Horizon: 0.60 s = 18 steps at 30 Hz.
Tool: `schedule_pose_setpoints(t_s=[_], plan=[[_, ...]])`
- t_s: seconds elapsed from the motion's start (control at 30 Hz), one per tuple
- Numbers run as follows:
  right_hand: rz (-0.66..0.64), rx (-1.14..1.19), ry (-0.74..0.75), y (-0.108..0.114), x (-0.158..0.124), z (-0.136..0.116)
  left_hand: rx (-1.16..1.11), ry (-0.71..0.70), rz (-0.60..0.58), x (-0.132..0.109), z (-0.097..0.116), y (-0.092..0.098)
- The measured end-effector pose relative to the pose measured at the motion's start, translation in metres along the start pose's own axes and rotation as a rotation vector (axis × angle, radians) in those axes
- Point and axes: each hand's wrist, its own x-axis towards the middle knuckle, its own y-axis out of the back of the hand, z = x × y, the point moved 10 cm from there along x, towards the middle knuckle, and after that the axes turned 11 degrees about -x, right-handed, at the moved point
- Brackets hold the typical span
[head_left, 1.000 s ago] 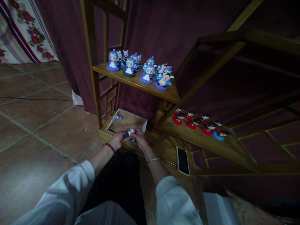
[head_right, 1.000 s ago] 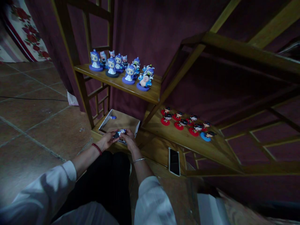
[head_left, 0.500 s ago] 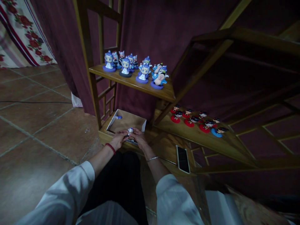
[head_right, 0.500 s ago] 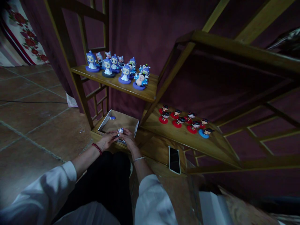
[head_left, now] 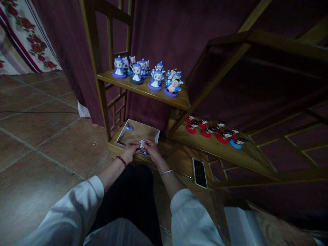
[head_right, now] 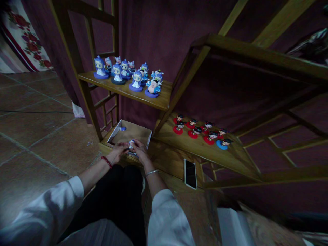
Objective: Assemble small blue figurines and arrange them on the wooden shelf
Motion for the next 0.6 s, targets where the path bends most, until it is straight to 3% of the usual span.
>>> schedule_pose_setpoints(t_s=[0.6], plan=[[0.056,0.019,-0.069,0.0088,-0.0032,0.004,-0.012,-0.022,0.01,0.0039,-0.0056,0.0061]])
